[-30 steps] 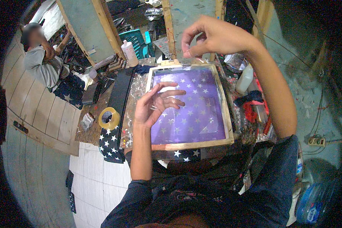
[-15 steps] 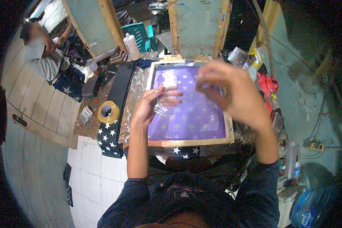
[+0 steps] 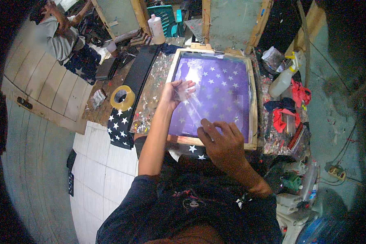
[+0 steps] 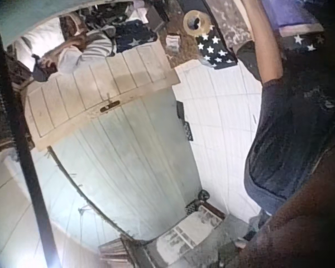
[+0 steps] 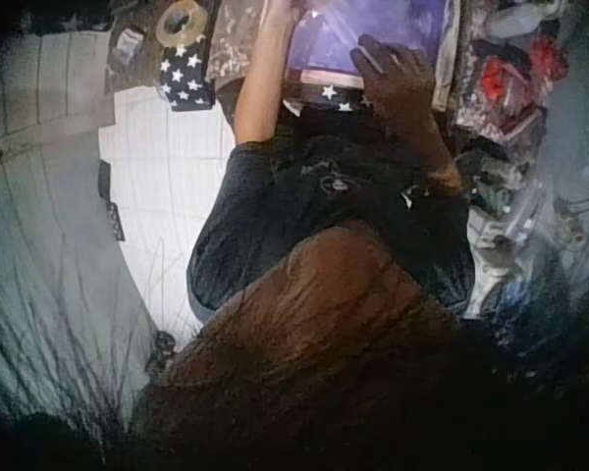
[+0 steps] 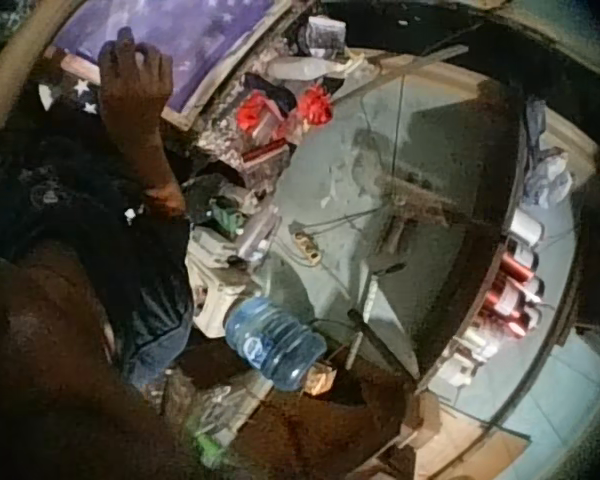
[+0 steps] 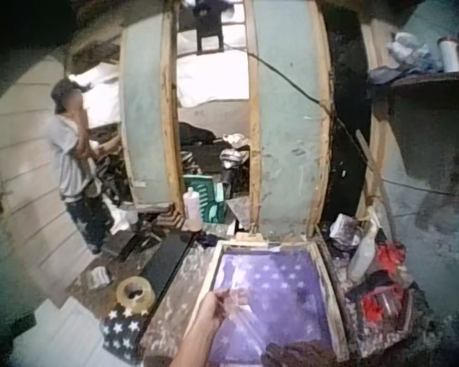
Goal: The person secures a purple star-patterned stencil onto a wooden frame using clear packing tape. They repeatedly apply tape strips to the edges, smooth them down, and adjust the stencil to ensure it is taut. Finally, they place a black fabric strip with white stars onto the workbench.
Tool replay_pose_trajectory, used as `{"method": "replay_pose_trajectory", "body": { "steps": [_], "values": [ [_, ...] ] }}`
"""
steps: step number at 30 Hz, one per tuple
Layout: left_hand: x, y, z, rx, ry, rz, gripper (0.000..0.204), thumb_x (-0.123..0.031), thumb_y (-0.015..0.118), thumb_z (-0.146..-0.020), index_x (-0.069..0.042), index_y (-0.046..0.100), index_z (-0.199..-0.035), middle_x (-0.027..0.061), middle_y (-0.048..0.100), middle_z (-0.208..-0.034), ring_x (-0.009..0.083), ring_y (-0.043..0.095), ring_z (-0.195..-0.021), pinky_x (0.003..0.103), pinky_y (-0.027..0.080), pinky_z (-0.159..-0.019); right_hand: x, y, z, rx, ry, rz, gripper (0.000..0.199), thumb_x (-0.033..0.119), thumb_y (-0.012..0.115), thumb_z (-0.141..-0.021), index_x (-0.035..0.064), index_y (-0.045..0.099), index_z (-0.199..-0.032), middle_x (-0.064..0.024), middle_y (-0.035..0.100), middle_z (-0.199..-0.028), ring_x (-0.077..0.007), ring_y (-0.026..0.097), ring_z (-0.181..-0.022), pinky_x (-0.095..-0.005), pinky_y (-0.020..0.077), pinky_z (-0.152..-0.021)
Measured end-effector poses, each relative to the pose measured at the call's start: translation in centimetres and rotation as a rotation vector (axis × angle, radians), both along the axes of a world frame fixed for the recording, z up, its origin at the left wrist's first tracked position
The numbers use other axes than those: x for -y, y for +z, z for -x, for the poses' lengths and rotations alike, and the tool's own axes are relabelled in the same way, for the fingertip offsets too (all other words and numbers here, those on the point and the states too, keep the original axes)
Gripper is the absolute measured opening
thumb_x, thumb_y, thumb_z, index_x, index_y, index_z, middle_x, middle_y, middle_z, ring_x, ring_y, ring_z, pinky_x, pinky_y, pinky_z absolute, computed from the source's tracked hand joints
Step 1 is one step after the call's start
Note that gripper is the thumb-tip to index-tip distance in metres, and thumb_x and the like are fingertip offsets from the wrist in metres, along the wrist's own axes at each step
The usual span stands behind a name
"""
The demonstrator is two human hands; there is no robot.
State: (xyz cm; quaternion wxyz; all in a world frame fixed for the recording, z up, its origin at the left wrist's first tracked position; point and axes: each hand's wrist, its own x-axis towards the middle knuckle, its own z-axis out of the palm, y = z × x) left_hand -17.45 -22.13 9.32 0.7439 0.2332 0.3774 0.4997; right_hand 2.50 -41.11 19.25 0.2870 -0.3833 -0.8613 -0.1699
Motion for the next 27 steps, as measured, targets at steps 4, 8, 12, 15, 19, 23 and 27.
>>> {"method": "replay_pose_trajectory", "body": {
  "steps": [4,8,12,15,19,23,27],
  "values": [
    [-2.0,-2.3,1.4,0.03,0.098,0.118,0.048,-0.023,0.034,-0.098,0.007,0.055,-0.128,0.0213,0.065,-0.124,0.0343,0.066,-0.103,0.042,0.054,-0.084,-0.4,0.0,-0.1,0.008,0.036,-0.002,0.027,0.013,0.066,-0.07,0.0095,0.067,-0.097,-0.0034,0.064,-0.112,-0.0206,0.063,-0.089,-0.0349,0.0492,-0.071],
    [-3.8,-4.5,2.9,0.1,0.16,0.167,0.045,-0.022,0.036,-0.096,0.009,0.055,-0.124,0.0235,0.064,-0.124,0.0365,0.065,-0.104,0.042,0.053,-0.086,-1.3,1.2,-0.1,0.021,0.078,0.017,0.028,0.014,0.066,-0.07,0.0096,0.066,-0.098,-0.0037,0.064,-0.112,-0.0211,0.063,-0.088,-0.0357,0.0491,-0.071],
    [-5.6,-5.2,4.5,0.217,0.304,0.328,0.041,-0.019,0.041,-0.093,0.011,0.054,-0.117,0.0264,0.065,-0.114,0.0375,0.065,-0.103,0.044,0.053,-0.087,-2.4,3.9,0.0,0.015,0.11,-0.014,0.026,0.015,0.064,-0.072,0.0107,0.066,-0.097,-0.0041,0.064,-0.112,-0.0215,0.063,-0.087,-0.0361,0.0498,-0.072],
    [-5.6,-2.8,5.7,0.215,0.506,0.472,0.044,-0.026,0.044,-0.091,0.009,0.052,-0.118,0.0206,0.062,-0.111,0.0363,0.06,-0.105,0.052,0.051,-0.088,-3.3,7.1,-0.4,0.013,0.176,0.06,0.018,0.008,0.071,-0.07,0.011,0.069,-0.088,-0.0044,0.067,-0.103,-0.021,0.065,-0.078,-0.0376,0.0511,-0.067],
    [-1.6,3.3,4.2,-0.154,0.381,-0.551,0.071,-0.053,0.059,-0.088,0.004,0.053,-0.13,0.0188,0.058,-0.13,0.029,0.058,-0.116,0.041,0.045,-0.1,-6.9,11.6,-1.0,0.039,0.288,0.218,0.011,0.009,0.073,-0.077,0.0089,0.067,-0.086,-0.0062,0.066,-0.1,-0.0247,0.066,-0.075,-0.0371,0.0525,-0.068],
    [4.0,7.4,-1.0,0.009,-0.447,-0.972,0.061,-0.021,0.077,-0.085,0.003,0.05,-0.134,0.0199,0.06,-0.132,0.0228,0.058,-0.122,0.038,0.046,-0.101,-12.8,14.8,-1.6,0.024,0.405,0.366,0.013,0.01,0.076,-0.077,0.0054,0.068,-0.085,-0.0068,0.065,-0.096,-0.0206,0.063,-0.078,-0.0326,0.0503,-0.072],
    [3.0,8.3,-3.0,-0.216,-0.688,-0.721,0.049,0.002,0.072,-0.085,0.002,0.054,-0.13,0.0178,0.07,-0.115,0.0214,0.068,-0.104,0.032,0.053,-0.091,-17.6,16.2,-4.3,-0.086,0.356,0.619,0.014,0.013,0.078,-0.08,0.0035,0.069,-0.087,-0.0038,0.064,-0.092,-0.0119,0.057,-0.079,-0.0273,0.0463,-0.073]
  ]
}}
